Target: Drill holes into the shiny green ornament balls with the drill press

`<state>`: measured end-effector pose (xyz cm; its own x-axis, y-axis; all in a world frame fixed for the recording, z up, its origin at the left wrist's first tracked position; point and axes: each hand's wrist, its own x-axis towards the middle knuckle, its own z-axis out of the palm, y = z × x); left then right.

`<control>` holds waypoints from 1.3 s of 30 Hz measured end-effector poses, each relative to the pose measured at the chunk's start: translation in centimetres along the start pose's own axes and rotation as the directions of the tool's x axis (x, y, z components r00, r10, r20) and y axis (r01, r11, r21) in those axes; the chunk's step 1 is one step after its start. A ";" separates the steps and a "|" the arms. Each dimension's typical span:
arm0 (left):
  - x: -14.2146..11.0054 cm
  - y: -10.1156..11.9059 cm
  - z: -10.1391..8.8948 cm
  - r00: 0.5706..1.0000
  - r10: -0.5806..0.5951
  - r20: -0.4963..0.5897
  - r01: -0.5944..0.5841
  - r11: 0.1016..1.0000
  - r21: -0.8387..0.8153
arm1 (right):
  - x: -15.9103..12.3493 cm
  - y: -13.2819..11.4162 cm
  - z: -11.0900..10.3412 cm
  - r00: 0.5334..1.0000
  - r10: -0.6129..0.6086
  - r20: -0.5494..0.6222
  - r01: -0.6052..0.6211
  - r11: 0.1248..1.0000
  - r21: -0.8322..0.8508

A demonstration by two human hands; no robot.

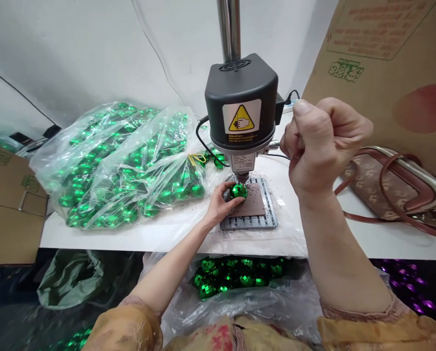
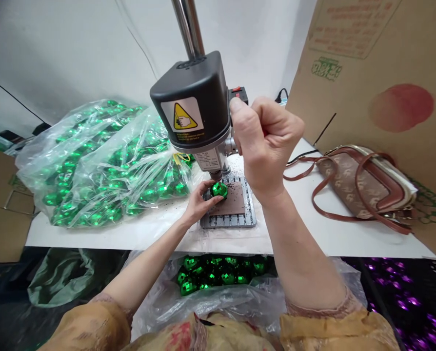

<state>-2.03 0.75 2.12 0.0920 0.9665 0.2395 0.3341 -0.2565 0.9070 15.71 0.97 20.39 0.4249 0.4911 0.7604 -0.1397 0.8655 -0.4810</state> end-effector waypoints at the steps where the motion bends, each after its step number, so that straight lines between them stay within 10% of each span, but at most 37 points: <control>1: -0.1 0.0 0.2 1.000 0.005 0.001 -0.005 1.000 0.012 | 0.0 0.0 0.0 1.000 -0.001 0.001 0.001 1.000 -0.003; 15: -1.1 -0.1 1.4 0.993 0.056 0.104 -0.042 0.990 -0.136 | -0.9 0.4 -0.9 0.999 -0.015 0.048 0.024 0.978 -0.205; 39: -1.3 0.0 1.5 0.991 0.075 0.107 -0.061 0.990 -0.127 | -4.0 2.4 -2.8 0.942 -0.323 0.090 0.328 0.944 -0.042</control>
<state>-0.75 -0.50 1.27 0.2167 0.9387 0.2681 0.2064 -0.3125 0.9272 16.17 0.80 15.00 0.3646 0.1916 0.9113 0.0455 0.9738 -0.2229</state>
